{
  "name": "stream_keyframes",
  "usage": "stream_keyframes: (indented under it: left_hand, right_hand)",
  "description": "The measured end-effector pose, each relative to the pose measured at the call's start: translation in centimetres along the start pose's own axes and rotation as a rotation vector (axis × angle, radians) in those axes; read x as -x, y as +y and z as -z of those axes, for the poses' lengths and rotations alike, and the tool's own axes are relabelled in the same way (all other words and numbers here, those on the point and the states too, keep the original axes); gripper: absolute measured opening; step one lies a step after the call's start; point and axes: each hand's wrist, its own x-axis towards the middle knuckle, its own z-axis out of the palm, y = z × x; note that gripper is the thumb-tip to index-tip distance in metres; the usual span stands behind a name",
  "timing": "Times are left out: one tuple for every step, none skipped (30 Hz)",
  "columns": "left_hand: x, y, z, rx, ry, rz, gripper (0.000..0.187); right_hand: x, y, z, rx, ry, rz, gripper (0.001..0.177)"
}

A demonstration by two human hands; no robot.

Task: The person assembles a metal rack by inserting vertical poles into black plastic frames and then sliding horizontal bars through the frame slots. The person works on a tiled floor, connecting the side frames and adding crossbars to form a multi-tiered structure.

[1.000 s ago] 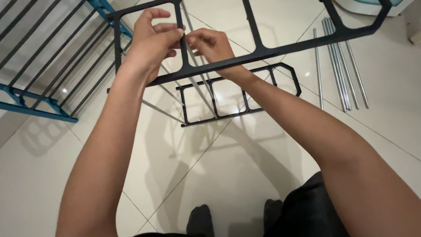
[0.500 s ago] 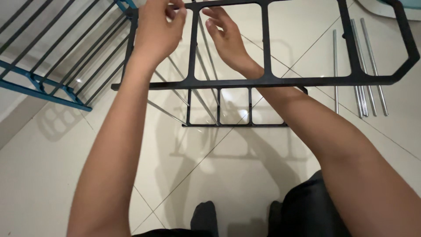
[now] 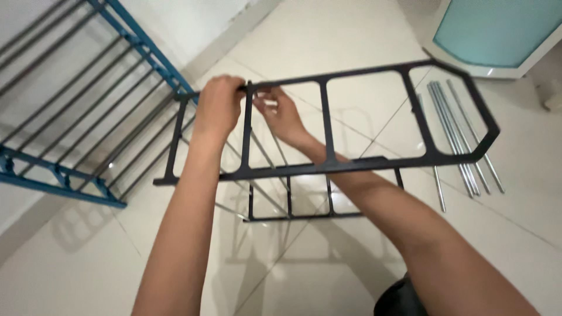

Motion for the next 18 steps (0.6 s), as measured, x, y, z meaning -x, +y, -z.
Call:
stream_keyframes:
  left_hand:
    - [0.0, 0.3, 0.1, -0.003, 0.037, -0.034, 0.013]
    - [-0.1, 0.5, 0.3, -0.007, 0.074, -0.067, 0.015]
    - [0.0, 0.6, 0.6, 0.006, 0.094, -0.058, 0.015]
    - [0.1, 0.9, 0.6, 0.019, 0.114, -0.049, 0.015]
    - [0.2, 1.2, 0.6, 0.032, 0.133, -0.037, 0.015]
    - [0.2, 1.4, 0.6, 0.053, 0.149, -0.030, 0.015]
    - [0.3, 1.6, 0.7, 0.075, 0.165, -0.020, 0.015]
    - [0.4, 1.7, 0.9, 0.097, 0.180, -0.010, 0.015]
    - [0.5, 1.8, 1.0, 0.084, 0.186, -0.009, 0.014]
    - [0.4, 1.9, 1.0, 0.071, 0.192, -0.007, 0.013]
    - [0.4, 2.1, 1.0, 0.061, 0.196, -0.006, 0.013]
    - [0.4, 2.2, 1.0, 0.066, 0.194, 0.007, 0.014]
    - [0.4, 2.3, 1.0, 0.074, 0.190, 0.019, 0.015]
    - [0.3, 2.2, 1.0, 0.081, 0.186, 0.032, 0.016]
    - [0.3, 2.2, 1.0, 0.081, 0.185, 0.027, 0.015]
    - [0.3, 2.2, 0.9, 0.081, 0.185, 0.022, 0.014]
    - [0.4, 2.1, 0.9, 0.079, 0.185, 0.020, 0.014]
    - [0.5, 2.0, 0.8, 0.072, 0.190, 0.007, 0.014]
  right_hand:
    - [0.0, -0.3, -0.2, 0.000, -0.002, 0.000, 0.029]
    - [-0.1, -0.6, -0.3, -0.001, 0.038, -0.032, 0.027]
    - [-0.2, -0.9, -0.6, -0.003, 0.076, -0.067, 0.025]
    - [-0.3, -1.2, -0.8, -0.005, 0.112, -0.101, 0.023]
    - [-0.2, -1.4, -0.8, 0.022, 0.107, -0.121, 0.026]
    - [-0.1, -1.6, -0.7, 0.050, 0.102, -0.141, 0.028]
    - [0.1, -1.7, -0.7, 0.078, 0.095, -0.165, 0.031]
    - [0.1, -1.9, -0.7, 0.048, 0.091, -0.141, 0.032]
    - [0.1, -1.9, -0.6, 0.020, 0.091, -0.119, 0.033]
    - [0.1, -2.0, -0.6, -0.008, 0.090, -0.096, 0.033]
    - [0.3, -2.1, -0.6, 0.001, 0.066, -0.094, 0.034]
    - [0.4, -2.2, -0.6, 0.010, 0.042, -0.092, 0.034]
    - [0.4, -2.3, -0.7, 0.020, 0.019, -0.093, 0.034]
    - [0.3, -2.4, -0.8, -0.001, 0.015, -0.081, 0.034]
    - [0.4, -2.4, -0.8, -0.024, 0.010, -0.073, 0.033]
    - [0.4, -2.5, -0.8, -0.046, 0.004, -0.065, 0.033]
    - [0.4, -2.6, -0.8, -0.040, 0.003, -0.073, 0.033]
    - [0.4, -2.7, -0.6, -0.035, 0.001, -0.082, 0.033]
